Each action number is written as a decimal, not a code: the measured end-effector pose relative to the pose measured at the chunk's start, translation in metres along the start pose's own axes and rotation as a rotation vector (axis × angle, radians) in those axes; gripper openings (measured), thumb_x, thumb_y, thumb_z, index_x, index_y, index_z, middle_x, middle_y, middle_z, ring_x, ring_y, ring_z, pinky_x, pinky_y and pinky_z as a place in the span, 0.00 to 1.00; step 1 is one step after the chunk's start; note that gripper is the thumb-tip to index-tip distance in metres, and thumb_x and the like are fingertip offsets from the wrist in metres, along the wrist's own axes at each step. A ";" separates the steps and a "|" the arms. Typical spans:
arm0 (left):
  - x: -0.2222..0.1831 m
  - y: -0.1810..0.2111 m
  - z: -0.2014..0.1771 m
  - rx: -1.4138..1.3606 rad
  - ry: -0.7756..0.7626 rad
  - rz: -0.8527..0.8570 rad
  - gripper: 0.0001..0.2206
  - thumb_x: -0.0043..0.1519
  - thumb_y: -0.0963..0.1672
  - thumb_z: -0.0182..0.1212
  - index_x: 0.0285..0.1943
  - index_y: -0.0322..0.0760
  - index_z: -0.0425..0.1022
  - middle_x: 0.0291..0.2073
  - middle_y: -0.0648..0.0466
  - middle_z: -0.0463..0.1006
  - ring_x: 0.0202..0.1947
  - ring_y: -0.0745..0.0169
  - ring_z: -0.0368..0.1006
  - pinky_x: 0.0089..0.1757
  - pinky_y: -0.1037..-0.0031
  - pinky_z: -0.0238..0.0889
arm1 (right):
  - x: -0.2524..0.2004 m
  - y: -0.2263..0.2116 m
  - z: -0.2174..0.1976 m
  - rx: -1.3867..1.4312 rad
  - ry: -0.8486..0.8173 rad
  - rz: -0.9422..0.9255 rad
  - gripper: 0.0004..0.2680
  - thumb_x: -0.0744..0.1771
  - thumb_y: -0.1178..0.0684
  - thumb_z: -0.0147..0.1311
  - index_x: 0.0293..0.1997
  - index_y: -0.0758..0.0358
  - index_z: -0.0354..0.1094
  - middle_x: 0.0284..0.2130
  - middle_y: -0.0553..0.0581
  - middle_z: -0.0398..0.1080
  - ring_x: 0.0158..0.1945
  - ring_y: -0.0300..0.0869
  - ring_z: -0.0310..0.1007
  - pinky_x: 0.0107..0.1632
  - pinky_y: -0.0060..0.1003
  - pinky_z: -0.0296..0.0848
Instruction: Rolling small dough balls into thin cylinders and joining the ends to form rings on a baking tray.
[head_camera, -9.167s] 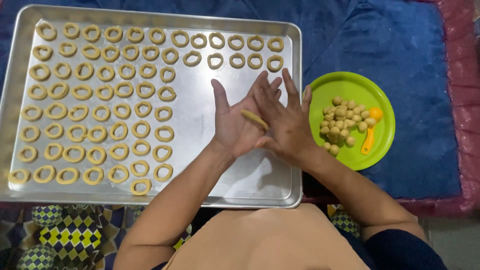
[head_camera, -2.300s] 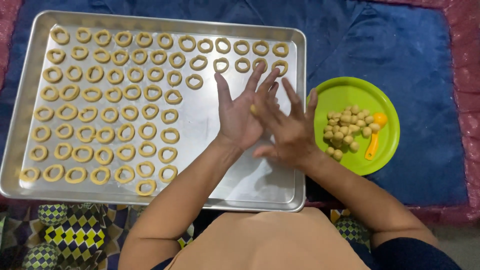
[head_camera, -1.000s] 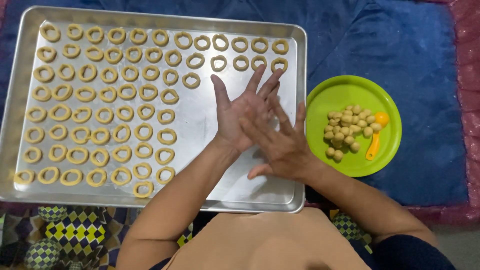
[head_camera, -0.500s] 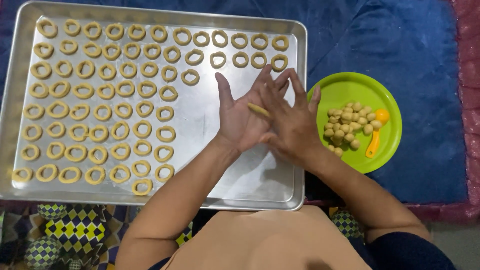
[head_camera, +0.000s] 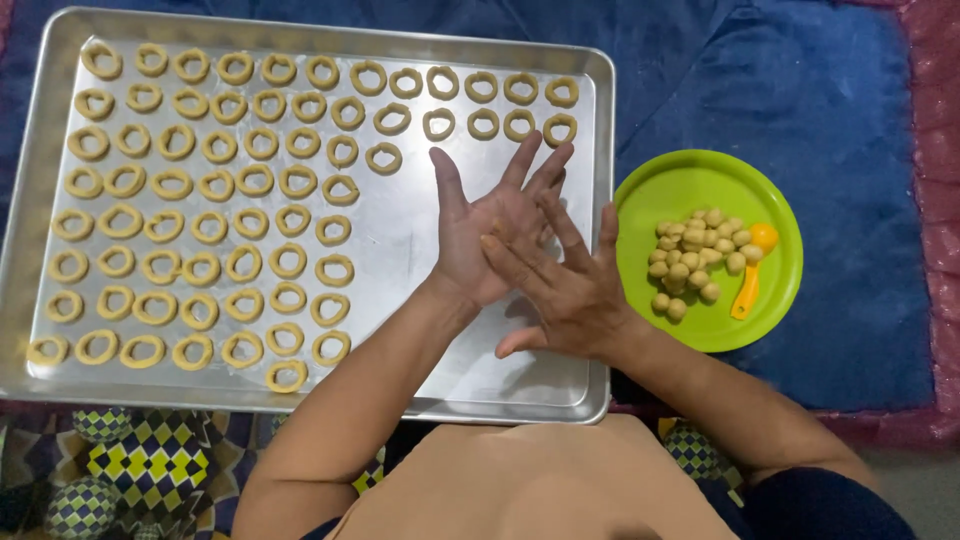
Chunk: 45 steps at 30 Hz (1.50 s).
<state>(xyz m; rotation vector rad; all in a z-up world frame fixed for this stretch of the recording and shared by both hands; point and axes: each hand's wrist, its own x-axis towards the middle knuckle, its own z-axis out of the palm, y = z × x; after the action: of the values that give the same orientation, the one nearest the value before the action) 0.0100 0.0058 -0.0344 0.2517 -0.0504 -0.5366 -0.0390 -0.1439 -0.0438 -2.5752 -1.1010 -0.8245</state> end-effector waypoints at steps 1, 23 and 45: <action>0.000 0.000 0.000 -0.003 0.002 0.000 0.52 0.48 0.75 0.31 0.80 0.56 0.52 0.76 0.53 0.54 0.77 0.57 0.47 0.71 0.60 0.44 | 0.005 0.004 -0.002 0.001 -0.003 0.000 0.42 0.59 0.10 0.21 0.73 0.43 0.62 0.68 0.45 0.65 0.76 0.64 0.45 0.69 0.77 0.24; -0.002 -0.004 0.001 -0.038 -0.018 -0.062 0.51 0.50 0.74 0.30 0.78 0.53 0.54 0.74 0.50 0.57 0.73 0.54 0.54 0.69 0.59 0.49 | 0.016 0.021 -0.008 0.098 -0.081 0.093 0.42 0.61 0.12 0.17 0.75 0.49 0.57 0.71 0.53 0.61 0.77 0.64 0.37 0.69 0.73 0.17; -0.003 -0.008 0.013 -0.086 -0.069 -0.070 0.49 0.54 0.75 0.30 0.76 0.52 0.58 0.71 0.51 0.62 0.70 0.55 0.61 0.64 0.60 0.60 | 0.023 0.030 -0.009 0.242 -0.170 0.177 0.44 0.61 0.12 0.15 0.79 0.53 0.47 0.76 0.59 0.47 0.77 0.66 0.27 0.66 0.81 0.22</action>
<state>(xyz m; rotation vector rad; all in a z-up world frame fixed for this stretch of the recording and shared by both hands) 0.0016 -0.0020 -0.0237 0.1512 -0.0855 -0.6156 -0.0083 -0.1542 -0.0230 -2.5252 -0.9334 -0.4104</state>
